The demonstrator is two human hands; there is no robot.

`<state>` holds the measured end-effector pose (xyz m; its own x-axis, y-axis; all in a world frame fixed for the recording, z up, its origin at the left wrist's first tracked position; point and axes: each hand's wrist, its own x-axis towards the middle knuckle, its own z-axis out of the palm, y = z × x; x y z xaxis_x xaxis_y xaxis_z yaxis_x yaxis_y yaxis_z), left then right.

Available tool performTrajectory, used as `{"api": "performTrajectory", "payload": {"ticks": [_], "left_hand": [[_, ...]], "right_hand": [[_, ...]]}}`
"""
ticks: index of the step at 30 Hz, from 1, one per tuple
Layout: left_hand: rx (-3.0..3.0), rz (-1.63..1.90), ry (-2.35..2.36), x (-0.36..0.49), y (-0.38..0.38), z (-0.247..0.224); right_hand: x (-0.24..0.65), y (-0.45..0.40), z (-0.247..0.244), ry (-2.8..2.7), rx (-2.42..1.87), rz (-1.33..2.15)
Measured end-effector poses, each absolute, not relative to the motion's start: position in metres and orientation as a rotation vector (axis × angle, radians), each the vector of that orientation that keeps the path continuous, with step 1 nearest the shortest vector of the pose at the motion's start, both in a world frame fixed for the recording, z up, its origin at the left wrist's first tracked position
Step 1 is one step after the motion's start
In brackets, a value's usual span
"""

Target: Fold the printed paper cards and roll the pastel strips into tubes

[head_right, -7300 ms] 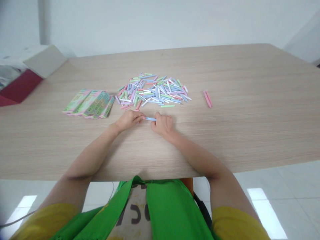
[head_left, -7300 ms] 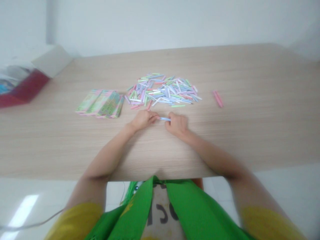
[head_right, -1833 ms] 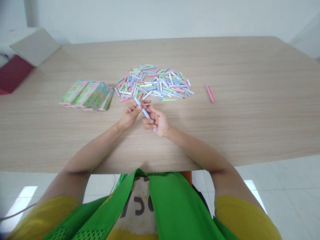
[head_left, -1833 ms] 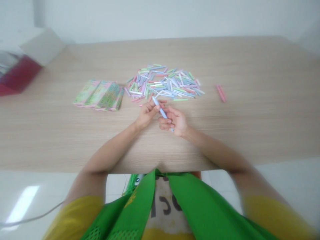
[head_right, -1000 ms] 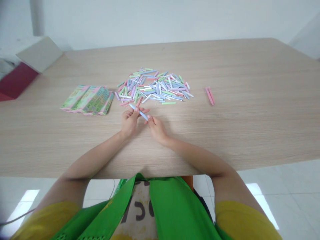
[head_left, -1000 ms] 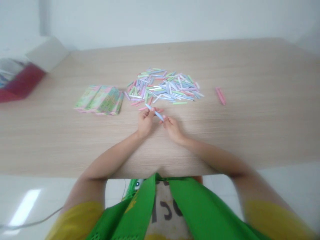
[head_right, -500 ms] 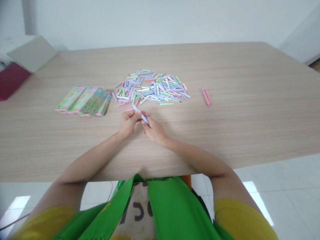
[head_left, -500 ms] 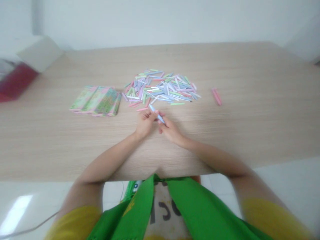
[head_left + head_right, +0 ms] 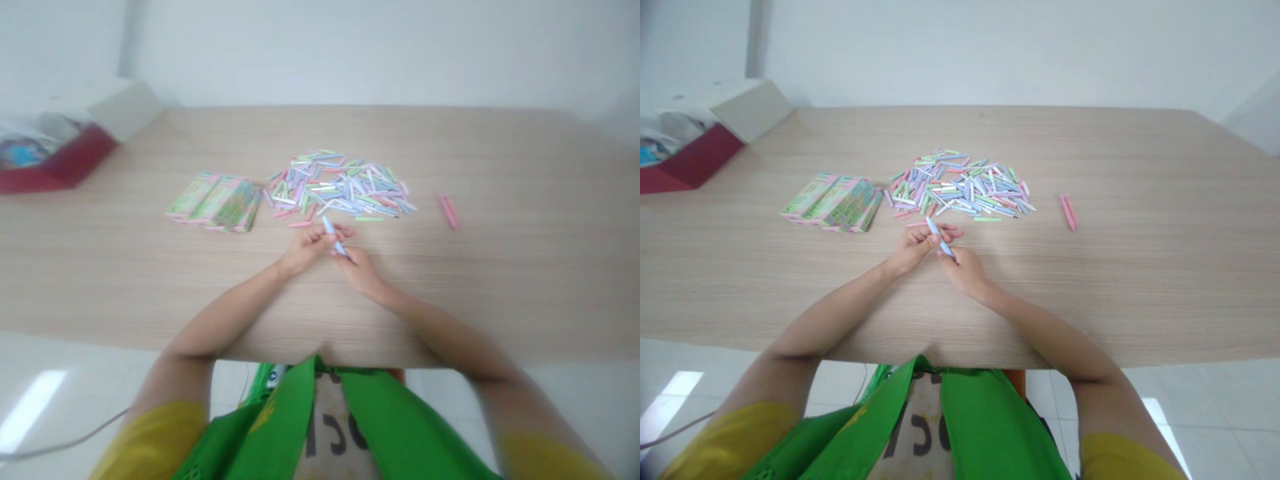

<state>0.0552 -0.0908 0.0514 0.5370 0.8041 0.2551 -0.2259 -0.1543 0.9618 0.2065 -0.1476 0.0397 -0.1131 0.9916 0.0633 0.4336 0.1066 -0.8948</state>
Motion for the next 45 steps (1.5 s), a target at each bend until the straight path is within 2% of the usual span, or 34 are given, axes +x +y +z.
{"api": "performTrajectory", "payload": {"ticks": [7,13,20,28,33,45], "left_hand": [[1.427,0.679,0.338,0.05,-0.091,0.058],[1.406,0.784,0.347,0.057,-0.09,0.047],[1.45,0.737,0.407,0.055,-0.096,0.053],[1.354,0.604,0.227,0.05,-0.099,0.057],[1.359,0.756,0.263,0.053,-0.099,0.05],[1.391,0.702,0.376,0.052,-0.104,0.059]], "right_hand": [[0.2,-0.154,0.011,-1.54,-1.319,0.918],[0.2,-0.152,0.01,-1.586,-1.316,0.886],[0.2,-0.155,0.009,-1.52,-1.348,0.897],[0.198,-0.152,0.003,-1.662,-1.237,0.567],[0.199,-0.152,0.002,-1.726,-1.152,0.406],[0.196,-0.154,0.0,-1.678,-1.305,0.421]]}}
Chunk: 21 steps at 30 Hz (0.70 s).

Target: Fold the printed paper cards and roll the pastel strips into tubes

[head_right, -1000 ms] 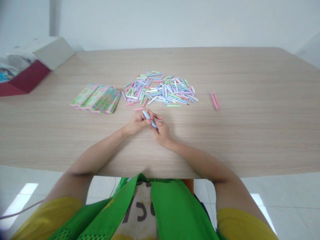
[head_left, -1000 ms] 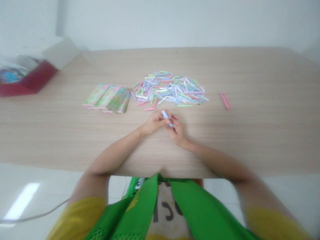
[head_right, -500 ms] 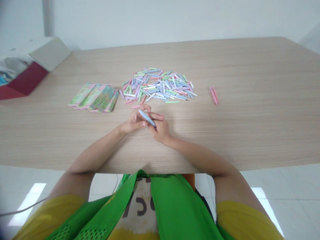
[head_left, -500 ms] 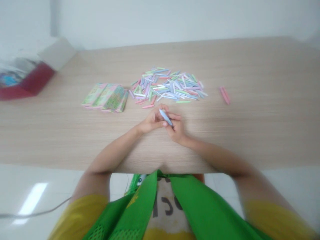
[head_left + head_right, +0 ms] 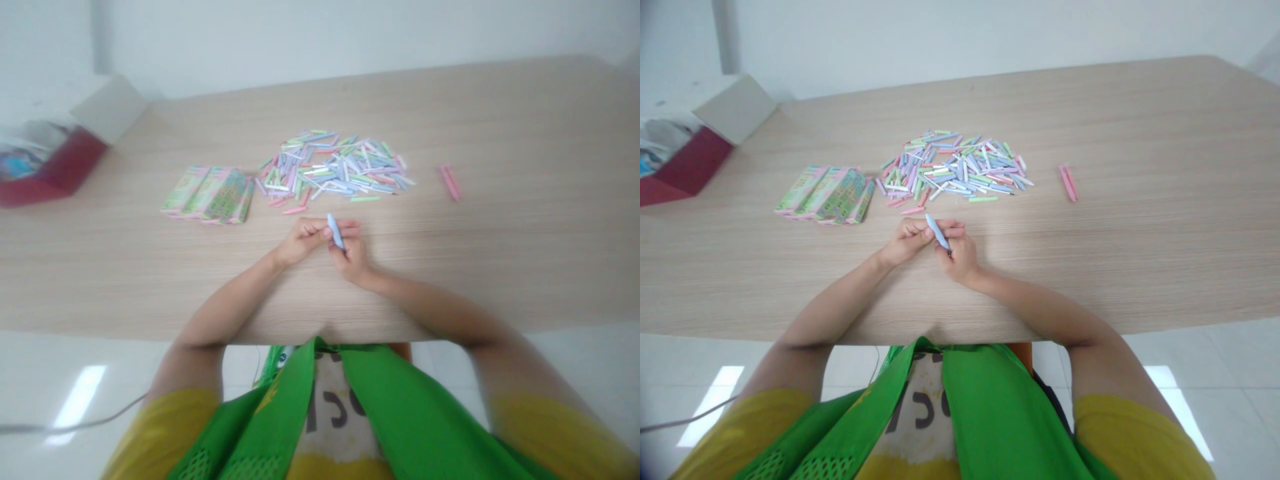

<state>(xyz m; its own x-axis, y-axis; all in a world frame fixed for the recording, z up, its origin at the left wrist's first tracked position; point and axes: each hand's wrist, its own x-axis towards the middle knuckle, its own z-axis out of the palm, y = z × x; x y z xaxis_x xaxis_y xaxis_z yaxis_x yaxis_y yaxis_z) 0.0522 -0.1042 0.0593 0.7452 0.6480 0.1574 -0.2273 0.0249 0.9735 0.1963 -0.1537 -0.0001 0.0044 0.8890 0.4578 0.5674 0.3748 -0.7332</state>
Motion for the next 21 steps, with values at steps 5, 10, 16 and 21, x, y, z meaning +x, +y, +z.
{"api": "performTrajectory", "payload": {"ticks": [5,10,16,21], "left_hand": [[1.361,0.649,0.329,0.053,-0.103,0.057],[1.427,0.833,0.419,0.053,-0.099,0.046],[1.369,1.09,0.539,0.056,-0.094,0.041],[1.384,1.092,0.581,0.059,-0.098,0.039]], "right_hand": [[0.197,-0.153,0.001,-1.651,-1.246,0.489],[0.197,-0.151,0.003,-1.637,-1.257,0.596],[0.195,-0.157,0.0,-1.527,-1.096,0.655],[0.189,-0.162,0.008,-1.441,-1.254,0.573]]}}
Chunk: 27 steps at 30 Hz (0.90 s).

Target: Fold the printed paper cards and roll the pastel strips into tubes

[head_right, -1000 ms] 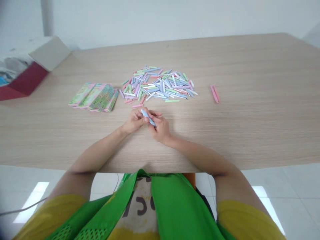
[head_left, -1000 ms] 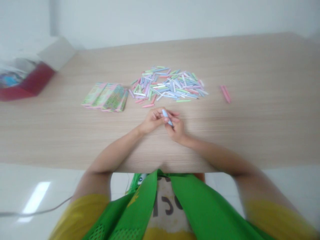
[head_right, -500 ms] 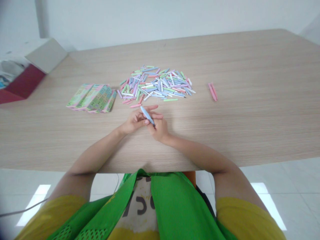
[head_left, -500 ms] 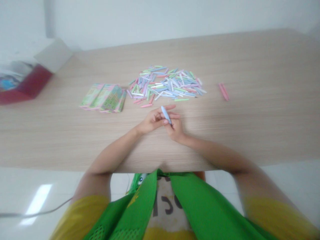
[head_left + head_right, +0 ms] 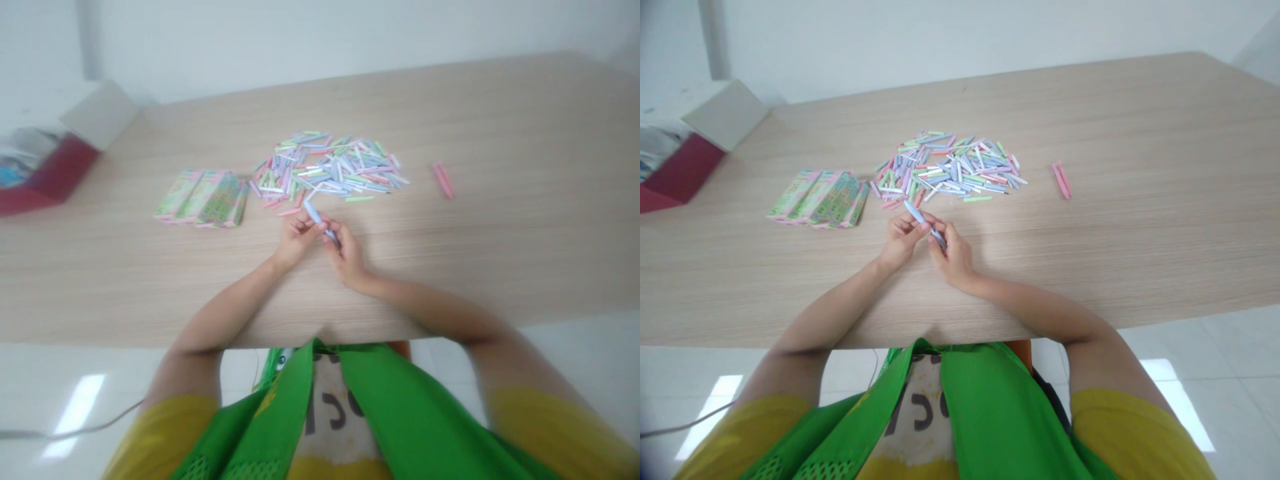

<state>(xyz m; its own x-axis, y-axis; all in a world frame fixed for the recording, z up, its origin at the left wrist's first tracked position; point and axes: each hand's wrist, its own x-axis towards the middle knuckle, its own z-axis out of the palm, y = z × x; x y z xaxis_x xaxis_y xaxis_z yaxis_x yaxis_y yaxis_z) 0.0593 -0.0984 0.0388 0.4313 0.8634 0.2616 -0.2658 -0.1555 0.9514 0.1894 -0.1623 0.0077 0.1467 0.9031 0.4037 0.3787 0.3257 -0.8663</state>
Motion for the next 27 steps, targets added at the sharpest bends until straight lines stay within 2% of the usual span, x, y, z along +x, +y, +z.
{"api": "performTrajectory", "payload": {"ticks": [7,21,27], "left_hand": [[1.211,1.212,0.609,0.062,-0.096,0.038],[0.98,1.301,0.681,0.057,-0.089,0.056],[0.783,1.171,0.767,0.051,-0.077,0.049]], "right_hand": [[0.188,-0.162,0.018,-1.557,-1.383,0.478],[0.183,-0.157,0.006,-1.4,-1.378,0.792],[0.185,-0.153,0.004,-1.386,-1.371,0.817]]}}
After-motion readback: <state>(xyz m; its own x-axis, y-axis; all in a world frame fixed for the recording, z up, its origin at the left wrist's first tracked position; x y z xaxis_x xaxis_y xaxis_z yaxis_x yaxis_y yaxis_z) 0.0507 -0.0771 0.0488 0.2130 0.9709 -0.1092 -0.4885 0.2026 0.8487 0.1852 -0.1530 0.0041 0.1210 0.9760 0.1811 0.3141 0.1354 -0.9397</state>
